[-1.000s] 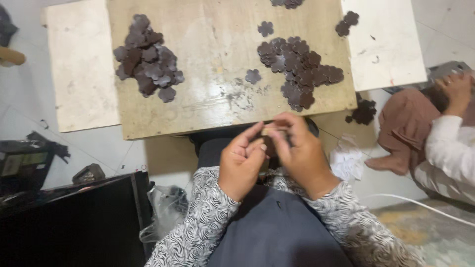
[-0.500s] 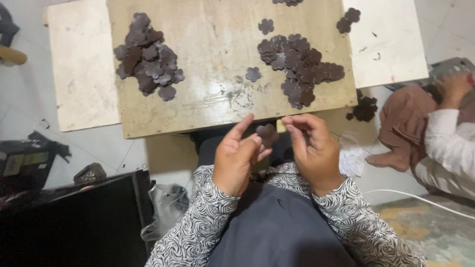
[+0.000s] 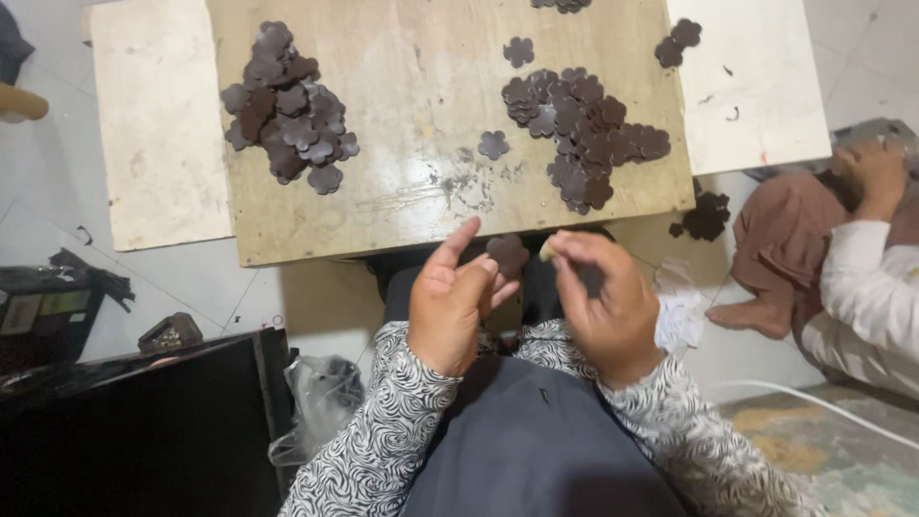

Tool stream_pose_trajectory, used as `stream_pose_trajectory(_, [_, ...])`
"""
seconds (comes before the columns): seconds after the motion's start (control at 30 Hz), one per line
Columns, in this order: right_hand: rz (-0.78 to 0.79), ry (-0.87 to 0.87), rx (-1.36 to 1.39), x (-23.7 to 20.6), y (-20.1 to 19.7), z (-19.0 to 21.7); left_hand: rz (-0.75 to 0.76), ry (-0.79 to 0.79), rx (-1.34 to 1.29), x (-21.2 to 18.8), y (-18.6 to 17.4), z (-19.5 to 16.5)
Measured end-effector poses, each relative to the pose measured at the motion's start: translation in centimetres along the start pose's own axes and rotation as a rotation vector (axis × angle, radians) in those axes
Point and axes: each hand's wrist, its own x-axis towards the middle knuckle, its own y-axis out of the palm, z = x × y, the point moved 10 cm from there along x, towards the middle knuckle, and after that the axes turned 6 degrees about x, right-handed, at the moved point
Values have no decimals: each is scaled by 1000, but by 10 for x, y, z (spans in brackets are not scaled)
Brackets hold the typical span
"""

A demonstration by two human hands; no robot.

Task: The person sits on the floor and repeatedly rubs small, dark, flower-shaped decorative pieces with a small yellow sponge. They pick up a piece, rub it, and place it back on the wooden board, repeating this process for multiple items.

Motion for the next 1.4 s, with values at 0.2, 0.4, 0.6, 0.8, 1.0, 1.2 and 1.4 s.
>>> stream_pose_trajectory(0.2, [211, -219, -10, -3, 25, 24, -20, -111, -9, -2, -1, 12])
stream_pose_trajectory(0.4, [117, -160, 83, -1, 11, 18, 87, -84, 100, -3, 8, 7])
stream_pose_trajectory(0.6, [86, 333, 288, -5, 24, -30, 139, 31, 81, -5, 18, 0])
stream_pose_trajectory(0.8, [199, -57, 99, 2, 24, 14, 87, 97, 264, -2, 11, 3])
stream_pose_trajectory(1.0, [308, 109, -138, 14, 32, -17, 112, 13, 240, -8, 10, 10])
stream_pose_trajectory(1.2, [24, 208, 257, 6, -2, -18, 79, -80, 148, -2, 3, 4])
stream_pose_trajectory(1.4, [228, -117, -40, 2, 21, 21, 77, -119, 104, -1, -2, 8])
